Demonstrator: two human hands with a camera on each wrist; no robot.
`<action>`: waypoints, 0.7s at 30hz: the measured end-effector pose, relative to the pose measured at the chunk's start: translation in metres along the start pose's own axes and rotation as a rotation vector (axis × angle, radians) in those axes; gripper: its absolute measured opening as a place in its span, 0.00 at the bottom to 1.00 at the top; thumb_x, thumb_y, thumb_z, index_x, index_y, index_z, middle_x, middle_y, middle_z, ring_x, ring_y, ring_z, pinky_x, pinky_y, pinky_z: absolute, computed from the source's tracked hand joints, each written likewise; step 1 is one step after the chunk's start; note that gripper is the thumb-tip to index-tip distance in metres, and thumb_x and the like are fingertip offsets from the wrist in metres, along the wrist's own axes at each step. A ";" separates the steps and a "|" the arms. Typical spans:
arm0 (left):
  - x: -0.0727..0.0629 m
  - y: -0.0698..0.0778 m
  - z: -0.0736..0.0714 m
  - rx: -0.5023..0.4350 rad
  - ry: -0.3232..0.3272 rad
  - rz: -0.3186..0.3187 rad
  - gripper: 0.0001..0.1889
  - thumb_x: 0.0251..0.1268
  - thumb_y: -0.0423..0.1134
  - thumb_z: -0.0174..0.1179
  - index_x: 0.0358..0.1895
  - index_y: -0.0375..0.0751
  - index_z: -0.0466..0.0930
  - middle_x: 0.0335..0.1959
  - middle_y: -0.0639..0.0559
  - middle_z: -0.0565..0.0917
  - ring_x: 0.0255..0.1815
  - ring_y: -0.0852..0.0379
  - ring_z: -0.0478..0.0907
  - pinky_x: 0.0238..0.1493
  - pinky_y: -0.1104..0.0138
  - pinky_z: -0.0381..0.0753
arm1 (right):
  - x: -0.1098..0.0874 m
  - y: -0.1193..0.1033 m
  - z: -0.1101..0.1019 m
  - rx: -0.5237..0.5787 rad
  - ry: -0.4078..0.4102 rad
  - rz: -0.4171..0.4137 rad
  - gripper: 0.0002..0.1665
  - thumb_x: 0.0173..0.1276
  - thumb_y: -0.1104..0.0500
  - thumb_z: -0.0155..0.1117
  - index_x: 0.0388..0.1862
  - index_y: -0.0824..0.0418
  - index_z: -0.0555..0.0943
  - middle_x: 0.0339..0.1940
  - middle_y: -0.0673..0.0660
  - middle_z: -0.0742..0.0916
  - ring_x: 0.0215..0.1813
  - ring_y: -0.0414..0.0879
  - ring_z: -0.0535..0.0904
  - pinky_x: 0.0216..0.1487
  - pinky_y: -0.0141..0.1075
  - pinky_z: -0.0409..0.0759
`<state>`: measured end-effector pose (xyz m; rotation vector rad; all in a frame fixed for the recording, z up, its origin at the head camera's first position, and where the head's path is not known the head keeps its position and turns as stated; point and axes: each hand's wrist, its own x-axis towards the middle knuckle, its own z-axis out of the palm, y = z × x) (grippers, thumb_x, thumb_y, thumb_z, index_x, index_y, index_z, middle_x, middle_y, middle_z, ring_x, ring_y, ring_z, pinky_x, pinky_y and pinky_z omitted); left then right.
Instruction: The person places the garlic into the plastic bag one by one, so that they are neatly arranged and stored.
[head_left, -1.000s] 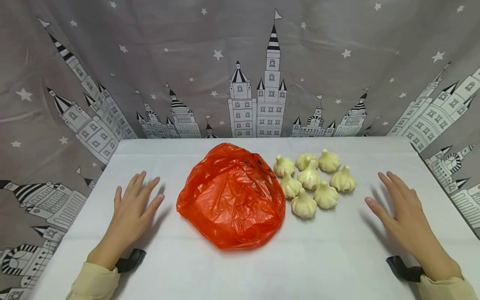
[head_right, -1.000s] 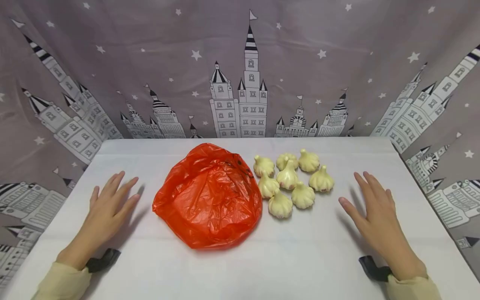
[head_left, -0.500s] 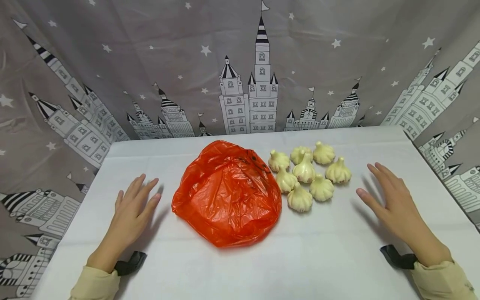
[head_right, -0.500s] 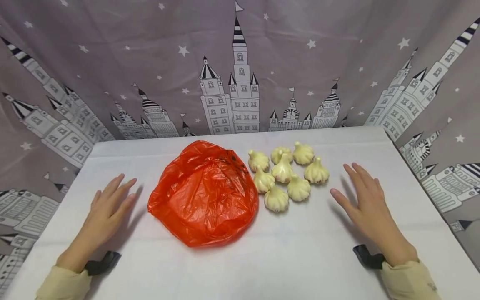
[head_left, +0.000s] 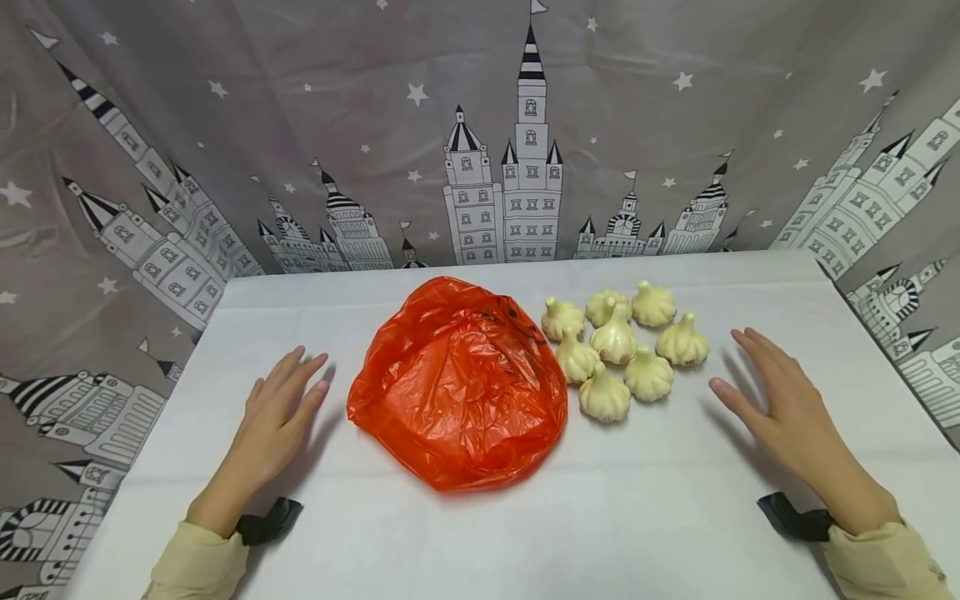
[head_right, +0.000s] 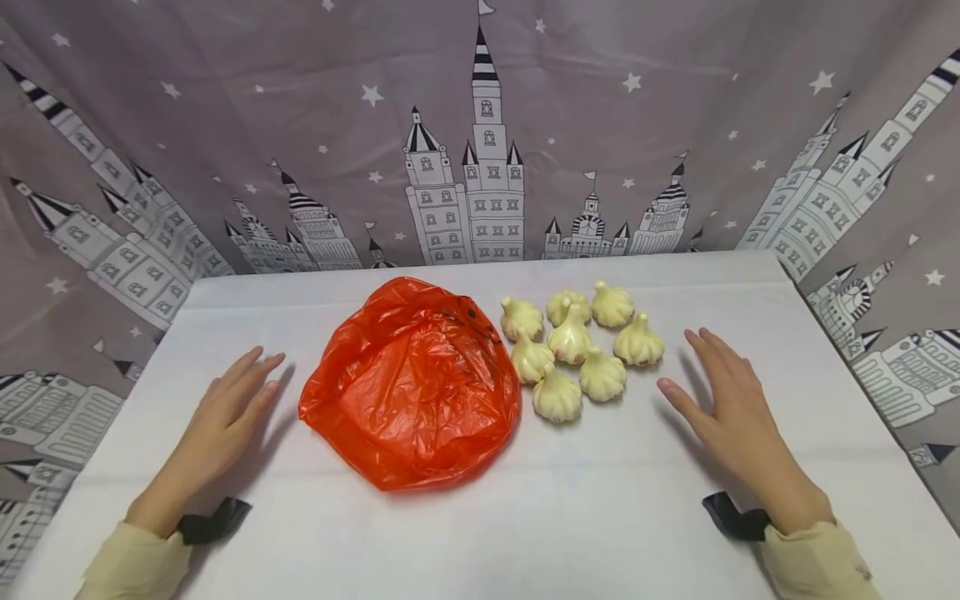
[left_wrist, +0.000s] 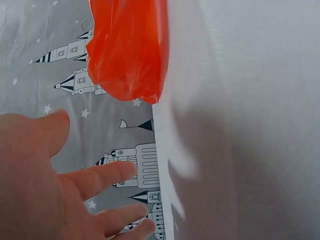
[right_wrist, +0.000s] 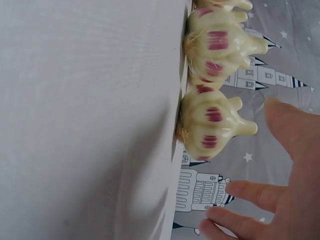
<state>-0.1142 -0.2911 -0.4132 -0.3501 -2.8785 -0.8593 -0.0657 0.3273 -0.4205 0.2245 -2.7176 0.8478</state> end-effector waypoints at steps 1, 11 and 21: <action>0.000 0.000 0.000 -0.001 0.000 -0.004 0.27 0.84 0.48 0.52 0.77 0.39 0.69 0.81 0.27 0.60 0.83 0.27 0.52 0.78 0.24 0.37 | 0.000 0.000 0.000 0.003 -0.002 0.002 0.43 0.77 0.51 0.66 0.84 0.59 0.61 0.82 0.72 0.66 0.80 0.75 0.59 0.76 0.75 0.55; 0.002 -0.001 -0.001 -0.013 -0.032 -0.044 0.28 0.85 0.50 0.49 0.79 0.39 0.67 0.82 0.28 0.58 0.83 0.26 0.52 0.79 0.25 0.39 | 0.005 -0.003 0.002 0.003 -0.017 0.021 0.43 0.78 0.50 0.65 0.85 0.58 0.60 0.82 0.71 0.66 0.82 0.72 0.58 0.76 0.75 0.57; 0.002 0.000 0.000 -0.039 -0.036 -0.025 0.28 0.85 0.49 0.49 0.78 0.37 0.68 0.81 0.27 0.60 0.82 0.26 0.53 0.79 0.25 0.41 | 0.002 -0.002 0.000 -0.002 -0.025 0.049 0.43 0.78 0.49 0.65 0.84 0.59 0.61 0.82 0.71 0.67 0.82 0.72 0.59 0.75 0.74 0.58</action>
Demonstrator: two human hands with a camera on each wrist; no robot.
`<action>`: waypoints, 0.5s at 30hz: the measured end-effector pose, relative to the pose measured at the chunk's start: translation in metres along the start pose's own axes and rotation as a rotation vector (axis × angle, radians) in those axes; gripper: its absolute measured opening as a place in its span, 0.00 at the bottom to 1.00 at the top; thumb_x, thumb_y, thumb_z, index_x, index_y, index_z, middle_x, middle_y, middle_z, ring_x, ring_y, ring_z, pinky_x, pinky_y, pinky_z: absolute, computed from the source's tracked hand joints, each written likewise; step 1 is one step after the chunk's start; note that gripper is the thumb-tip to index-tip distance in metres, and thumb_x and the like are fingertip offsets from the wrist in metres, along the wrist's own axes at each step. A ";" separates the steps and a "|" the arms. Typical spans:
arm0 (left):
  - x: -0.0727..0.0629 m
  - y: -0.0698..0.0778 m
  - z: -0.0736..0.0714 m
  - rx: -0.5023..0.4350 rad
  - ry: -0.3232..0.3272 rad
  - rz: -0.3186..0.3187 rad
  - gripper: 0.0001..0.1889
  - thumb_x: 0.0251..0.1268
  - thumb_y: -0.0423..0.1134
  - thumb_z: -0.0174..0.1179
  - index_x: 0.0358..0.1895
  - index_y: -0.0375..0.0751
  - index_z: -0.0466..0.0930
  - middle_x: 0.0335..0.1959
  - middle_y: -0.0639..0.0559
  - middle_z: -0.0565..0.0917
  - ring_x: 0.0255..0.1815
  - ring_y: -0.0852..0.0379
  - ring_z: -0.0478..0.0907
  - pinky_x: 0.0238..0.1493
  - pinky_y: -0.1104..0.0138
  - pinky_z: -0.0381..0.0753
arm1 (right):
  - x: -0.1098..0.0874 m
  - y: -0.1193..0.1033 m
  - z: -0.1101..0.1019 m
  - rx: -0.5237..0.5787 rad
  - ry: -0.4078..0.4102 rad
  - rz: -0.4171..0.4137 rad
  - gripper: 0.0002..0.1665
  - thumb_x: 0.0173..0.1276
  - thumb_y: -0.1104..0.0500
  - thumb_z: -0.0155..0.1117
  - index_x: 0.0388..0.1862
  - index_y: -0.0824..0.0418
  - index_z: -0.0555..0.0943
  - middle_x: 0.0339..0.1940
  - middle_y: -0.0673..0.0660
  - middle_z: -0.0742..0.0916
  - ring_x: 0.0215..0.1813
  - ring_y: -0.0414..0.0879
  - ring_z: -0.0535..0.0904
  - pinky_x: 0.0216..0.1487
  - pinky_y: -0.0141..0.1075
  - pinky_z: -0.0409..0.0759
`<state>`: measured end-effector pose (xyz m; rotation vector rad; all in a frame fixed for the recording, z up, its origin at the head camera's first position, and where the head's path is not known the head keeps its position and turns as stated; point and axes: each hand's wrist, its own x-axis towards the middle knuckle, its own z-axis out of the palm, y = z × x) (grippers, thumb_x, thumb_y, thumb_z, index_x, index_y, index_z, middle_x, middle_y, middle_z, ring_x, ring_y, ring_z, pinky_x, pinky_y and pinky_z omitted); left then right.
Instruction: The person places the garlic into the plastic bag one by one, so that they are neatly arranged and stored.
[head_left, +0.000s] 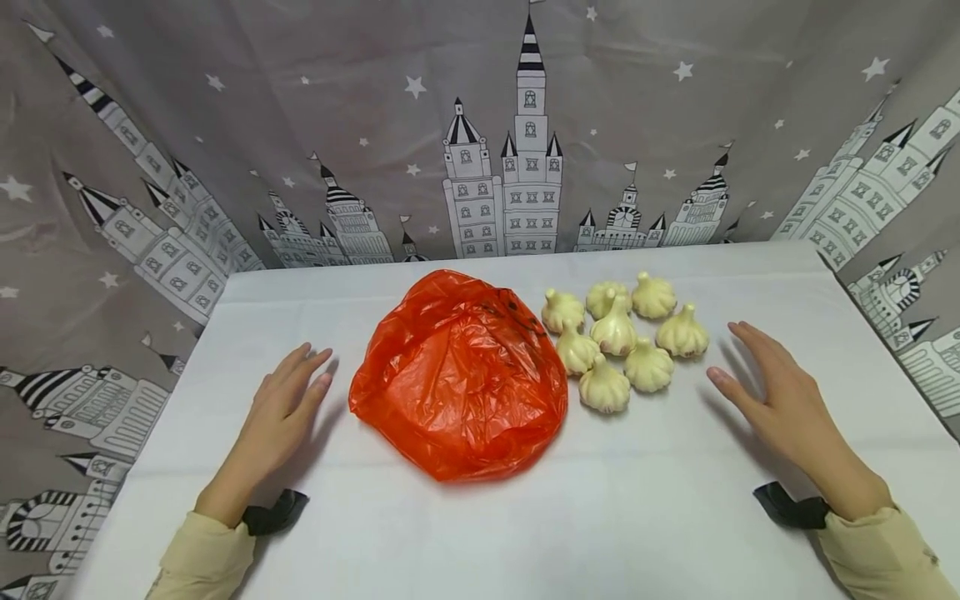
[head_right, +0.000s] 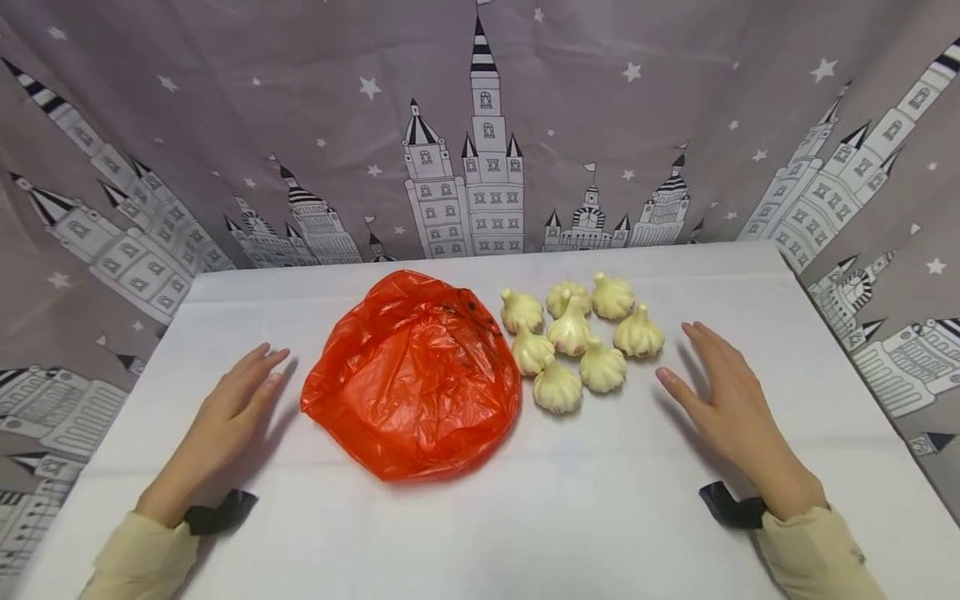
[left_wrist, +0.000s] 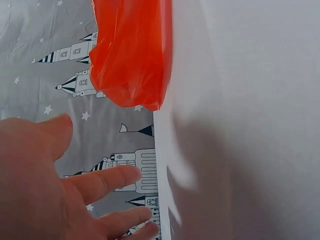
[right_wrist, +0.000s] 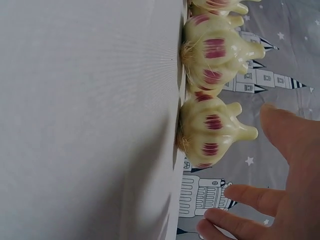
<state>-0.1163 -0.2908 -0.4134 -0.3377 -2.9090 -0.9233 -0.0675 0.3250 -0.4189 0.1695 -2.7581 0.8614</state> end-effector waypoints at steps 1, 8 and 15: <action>0.000 0.001 0.001 -0.001 -0.003 0.000 0.28 0.85 0.50 0.49 0.78 0.37 0.68 0.81 0.27 0.60 0.82 0.26 0.53 0.79 0.25 0.42 | -0.001 0.000 -0.001 -0.001 0.001 0.004 0.43 0.78 0.49 0.65 0.84 0.59 0.61 0.82 0.71 0.67 0.82 0.72 0.59 0.75 0.74 0.58; 0.000 0.002 0.001 -0.002 -0.019 -0.018 0.29 0.86 0.50 0.48 0.78 0.37 0.68 0.82 0.27 0.59 0.82 0.25 0.53 0.80 0.27 0.43 | 0.003 0.000 0.002 0.020 0.016 -0.003 0.42 0.78 0.50 0.65 0.84 0.57 0.61 0.81 0.70 0.68 0.81 0.73 0.61 0.76 0.73 0.59; 0.002 0.008 0.003 -0.019 -0.037 -0.042 0.28 0.85 0.50 0.49 0.78 0.40 0.69 0.82 0.30 0.60 0.81 0.25 0.55 0.76 0.24 0.51 | 0.010 -0.003 0.003 0.038 0.031 -0.002 0.41 0.77 0.50 0.66 0.83 0.58 0.63 0.79 0.70 0.70 0.80 0.73 0.62 0.75 0.73 0.60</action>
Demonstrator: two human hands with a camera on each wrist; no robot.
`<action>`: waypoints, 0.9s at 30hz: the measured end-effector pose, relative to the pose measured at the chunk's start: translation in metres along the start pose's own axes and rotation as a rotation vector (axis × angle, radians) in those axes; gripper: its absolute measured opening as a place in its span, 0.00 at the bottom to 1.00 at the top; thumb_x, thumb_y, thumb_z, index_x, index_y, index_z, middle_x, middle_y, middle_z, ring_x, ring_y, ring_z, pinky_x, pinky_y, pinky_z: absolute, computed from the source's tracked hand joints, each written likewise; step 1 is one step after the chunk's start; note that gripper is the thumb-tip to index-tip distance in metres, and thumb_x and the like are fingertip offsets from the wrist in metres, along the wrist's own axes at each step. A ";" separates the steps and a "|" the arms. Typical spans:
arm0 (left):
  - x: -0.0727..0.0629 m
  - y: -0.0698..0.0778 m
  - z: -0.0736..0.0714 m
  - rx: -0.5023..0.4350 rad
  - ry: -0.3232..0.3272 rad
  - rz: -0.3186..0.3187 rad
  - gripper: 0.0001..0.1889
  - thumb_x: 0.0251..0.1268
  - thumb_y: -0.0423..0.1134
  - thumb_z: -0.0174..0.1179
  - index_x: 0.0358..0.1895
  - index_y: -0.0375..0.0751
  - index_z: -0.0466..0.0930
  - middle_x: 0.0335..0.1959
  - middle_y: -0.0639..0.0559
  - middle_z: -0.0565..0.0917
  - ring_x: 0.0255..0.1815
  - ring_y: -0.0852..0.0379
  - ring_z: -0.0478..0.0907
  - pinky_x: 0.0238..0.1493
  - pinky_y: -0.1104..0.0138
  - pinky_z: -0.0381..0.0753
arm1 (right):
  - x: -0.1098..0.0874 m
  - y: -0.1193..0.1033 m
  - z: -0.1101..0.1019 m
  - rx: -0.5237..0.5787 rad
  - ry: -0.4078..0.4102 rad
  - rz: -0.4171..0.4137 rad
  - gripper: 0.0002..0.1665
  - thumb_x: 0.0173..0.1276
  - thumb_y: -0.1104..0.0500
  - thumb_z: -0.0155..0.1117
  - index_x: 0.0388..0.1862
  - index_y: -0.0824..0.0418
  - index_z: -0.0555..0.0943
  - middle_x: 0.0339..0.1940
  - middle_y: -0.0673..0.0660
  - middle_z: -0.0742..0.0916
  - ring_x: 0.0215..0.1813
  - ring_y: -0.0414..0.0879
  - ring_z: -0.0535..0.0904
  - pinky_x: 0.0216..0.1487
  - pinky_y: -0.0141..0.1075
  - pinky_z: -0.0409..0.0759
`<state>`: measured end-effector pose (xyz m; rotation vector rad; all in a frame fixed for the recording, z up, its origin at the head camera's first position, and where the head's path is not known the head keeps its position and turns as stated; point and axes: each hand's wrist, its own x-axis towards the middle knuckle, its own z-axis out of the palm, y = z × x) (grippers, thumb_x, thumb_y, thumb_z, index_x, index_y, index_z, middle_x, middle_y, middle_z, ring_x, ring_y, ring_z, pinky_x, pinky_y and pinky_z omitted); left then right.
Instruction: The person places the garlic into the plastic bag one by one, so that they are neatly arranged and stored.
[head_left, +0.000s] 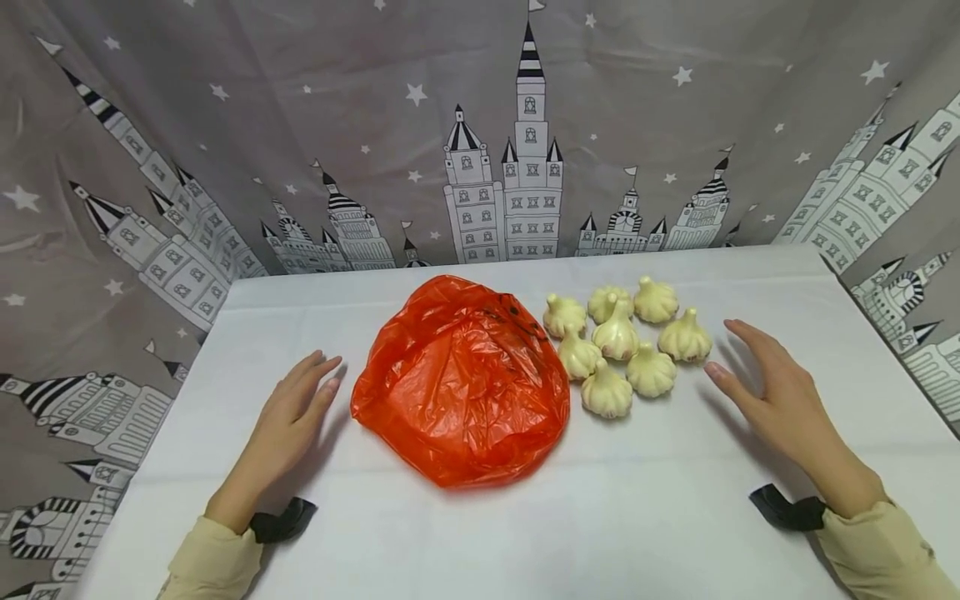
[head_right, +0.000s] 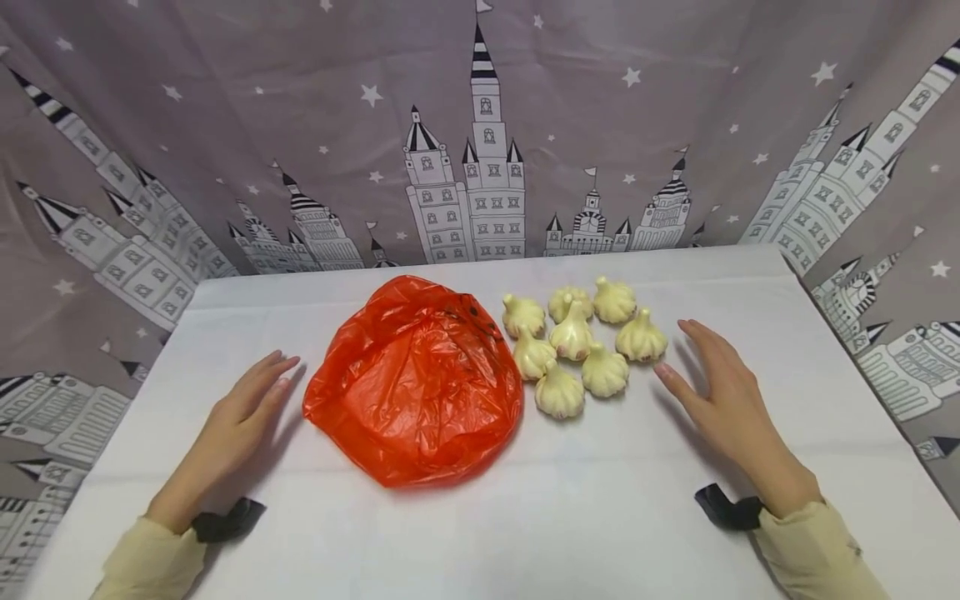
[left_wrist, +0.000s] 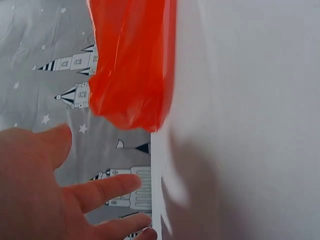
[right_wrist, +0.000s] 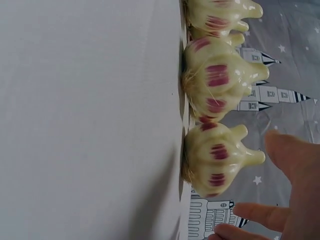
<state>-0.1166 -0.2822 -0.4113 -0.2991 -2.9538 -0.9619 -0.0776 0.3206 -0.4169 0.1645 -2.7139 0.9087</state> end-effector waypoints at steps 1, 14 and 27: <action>0.000 0.001 0.001 -0.002 -0.005 -0.011 0.28 0.85 0.50 0.49 0.78 0.40 0.69 0.83 0.31 0.60 0.82 0.25 0.54 0.75 0.24 0.52 | 0.002 0.000 0.000 0.004 -0.004 -0.001 0.41 0.77 0.51 0.67 0.83 0.57 0.63 0.79 0.70 0.70 0.80 0.73 0.63 0.75 0.73 0.60; 0.004 0.018 0.015 -0.100 -0.022 -0.051 0.24 0.85 0.53 0.49 0.66 0.38 0.78 0.81 0.35 0.66 0.83 0.31 0.57 0.77 0.28 0.57 | 0.012 0.001 0.007 0.033 -0.017 0.051 0.39 0.79 0.51 0.64 0.83 0.60 0.64 0.78 0.74 0.70 0.78 0.77 0.62 0.72 0.76 0.60; 0.006 0.026 0.027 -0.156 0.066 -0.040 0.16 0.82 0.49 0.56 0.44 0.38 0.82 0.74 0.36 0.75 0.80 0.34 0.64 0.78 0.32 0.60 | 0.017 0.003 0.013 0.061 0.026 0.089 0.38 0.79 0.48 0.65 0.81 0.59 0.66 0.77 0.72 0.73 0.72 0.79 0.69 0.67 0.74 0.67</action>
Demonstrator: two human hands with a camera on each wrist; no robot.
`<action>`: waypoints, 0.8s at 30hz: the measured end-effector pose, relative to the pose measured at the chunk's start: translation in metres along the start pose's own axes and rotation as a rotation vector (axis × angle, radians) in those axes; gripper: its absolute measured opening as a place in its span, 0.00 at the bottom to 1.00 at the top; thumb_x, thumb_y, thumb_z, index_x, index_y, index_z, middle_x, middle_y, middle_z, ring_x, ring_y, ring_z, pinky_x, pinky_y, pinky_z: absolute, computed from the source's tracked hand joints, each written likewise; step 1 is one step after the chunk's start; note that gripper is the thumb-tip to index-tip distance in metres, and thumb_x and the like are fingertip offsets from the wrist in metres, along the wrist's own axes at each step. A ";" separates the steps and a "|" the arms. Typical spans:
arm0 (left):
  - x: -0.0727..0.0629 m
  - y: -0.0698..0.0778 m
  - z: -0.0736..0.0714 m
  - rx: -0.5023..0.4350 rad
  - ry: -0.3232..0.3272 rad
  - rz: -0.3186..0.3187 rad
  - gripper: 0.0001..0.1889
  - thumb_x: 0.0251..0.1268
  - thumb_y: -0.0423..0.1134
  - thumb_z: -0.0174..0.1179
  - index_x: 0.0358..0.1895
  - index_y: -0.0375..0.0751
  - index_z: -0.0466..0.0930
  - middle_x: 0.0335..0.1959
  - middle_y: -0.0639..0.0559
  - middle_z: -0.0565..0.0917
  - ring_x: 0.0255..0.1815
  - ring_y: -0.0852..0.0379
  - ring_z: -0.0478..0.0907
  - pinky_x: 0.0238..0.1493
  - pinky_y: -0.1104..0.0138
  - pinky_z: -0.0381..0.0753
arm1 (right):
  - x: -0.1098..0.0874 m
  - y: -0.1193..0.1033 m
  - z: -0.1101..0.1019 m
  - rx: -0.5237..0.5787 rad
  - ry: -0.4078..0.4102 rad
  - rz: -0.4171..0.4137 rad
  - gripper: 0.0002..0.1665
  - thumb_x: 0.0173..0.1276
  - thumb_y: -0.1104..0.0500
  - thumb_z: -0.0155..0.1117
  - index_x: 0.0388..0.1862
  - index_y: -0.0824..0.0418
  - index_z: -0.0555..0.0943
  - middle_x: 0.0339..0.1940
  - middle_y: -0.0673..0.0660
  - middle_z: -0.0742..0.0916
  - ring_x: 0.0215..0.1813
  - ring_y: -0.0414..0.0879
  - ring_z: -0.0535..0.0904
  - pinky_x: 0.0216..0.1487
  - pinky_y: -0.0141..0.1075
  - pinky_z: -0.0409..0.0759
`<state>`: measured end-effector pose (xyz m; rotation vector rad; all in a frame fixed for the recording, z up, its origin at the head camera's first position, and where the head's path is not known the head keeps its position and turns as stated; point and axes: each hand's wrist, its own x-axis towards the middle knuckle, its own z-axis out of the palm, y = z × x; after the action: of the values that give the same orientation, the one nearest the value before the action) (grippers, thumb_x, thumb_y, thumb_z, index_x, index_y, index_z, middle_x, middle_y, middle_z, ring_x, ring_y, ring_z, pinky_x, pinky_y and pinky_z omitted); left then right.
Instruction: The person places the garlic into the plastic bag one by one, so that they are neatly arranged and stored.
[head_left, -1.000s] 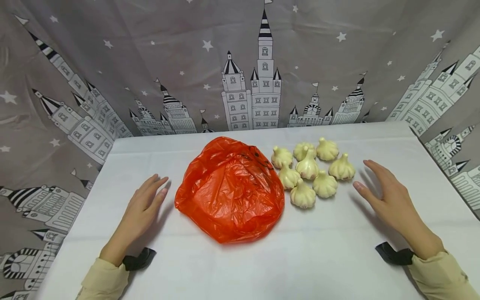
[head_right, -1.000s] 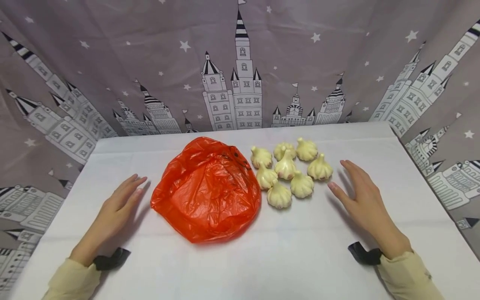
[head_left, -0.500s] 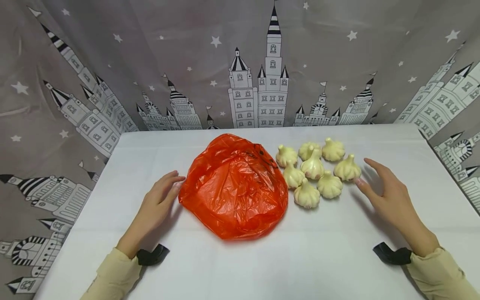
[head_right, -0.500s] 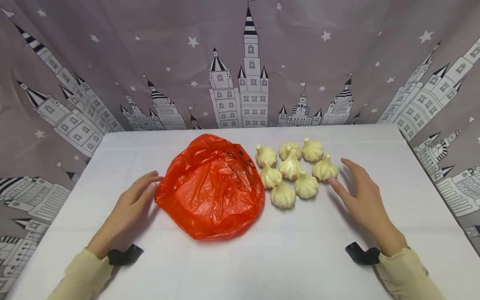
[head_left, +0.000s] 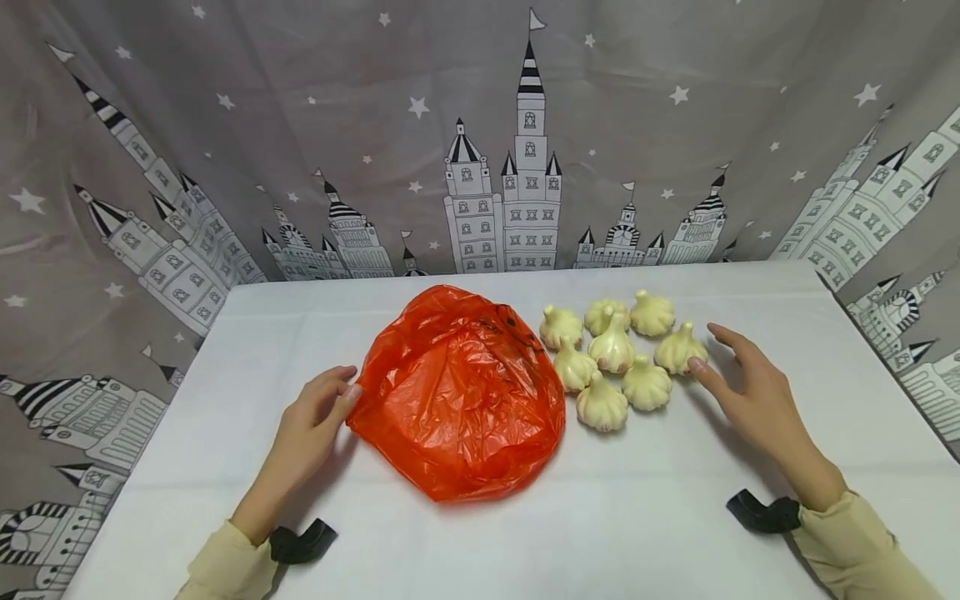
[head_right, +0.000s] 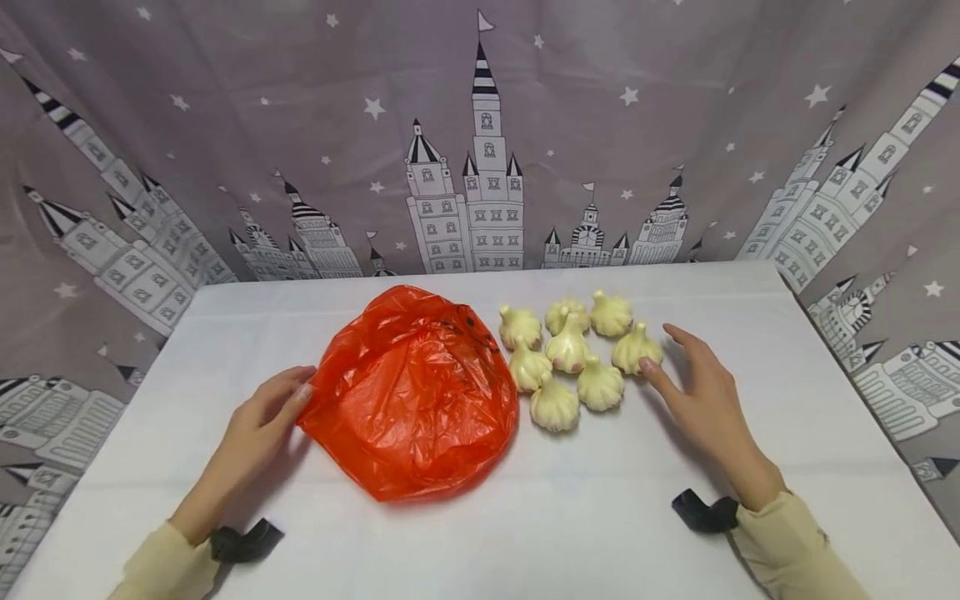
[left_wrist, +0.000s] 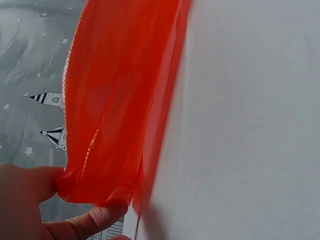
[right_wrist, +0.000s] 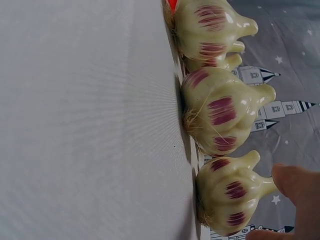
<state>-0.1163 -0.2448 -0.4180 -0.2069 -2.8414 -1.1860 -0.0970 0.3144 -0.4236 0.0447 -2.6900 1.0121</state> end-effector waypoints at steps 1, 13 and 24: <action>-0.001 -0.001 0.001 -0.003 0.005 0.002 0.15 0.82 0.48 0.56 0.43 0.39 0.82 0.74 0.37 0.75 0.80 0.35 0.64 0.78 0.32 0.61 | -0.001 0.000 0.001 -0.002 0.003 0.000 0.38 0.79 0.48 0.65 0.81 0.59 0.67 0.76 0.72 0.74 0.71 0.79 0.70 0.66 0.73 0.68; -0.010 -0.006 0.004 -0.005 0.080 0.031 0.12 0.80 0.46 0.59 0.40 0.41 0.83 0.72 0.41 0.77 0.79 0.39 0.66 0.80 0.50 0.69 | 0.010 -0.005 0.006 0.013 -0.017 -0.043 0.39 0.74 0.50 0.71 0.79 0.60 0.70 0.73 0.69 0.79 0.70 0.74 0.74 0.68 0.68 0.70; -0.005 -0.008 0.010 -0.043 0.040 -0.009 0.14 0.81 0.49 0.59 0.42 0.41 0.83 0.74 0.43 0.76 0.81 0.41 0.64 0.69 0.86 0.62 | 0.002 -0.001 0.016 -0.006 0.012 -0.028 0.40 0.68 0.50 0.77 0.75 0.60 0.74 0.69 0.67 0.82 0.73 0.69 0.74 0.70 0.67 0.69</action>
<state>-0.1121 -0.2437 -0.4316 -0.1705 -2.7880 -1.2393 -0.1029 0.3037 -0.4336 0.0743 -2.6745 0.9926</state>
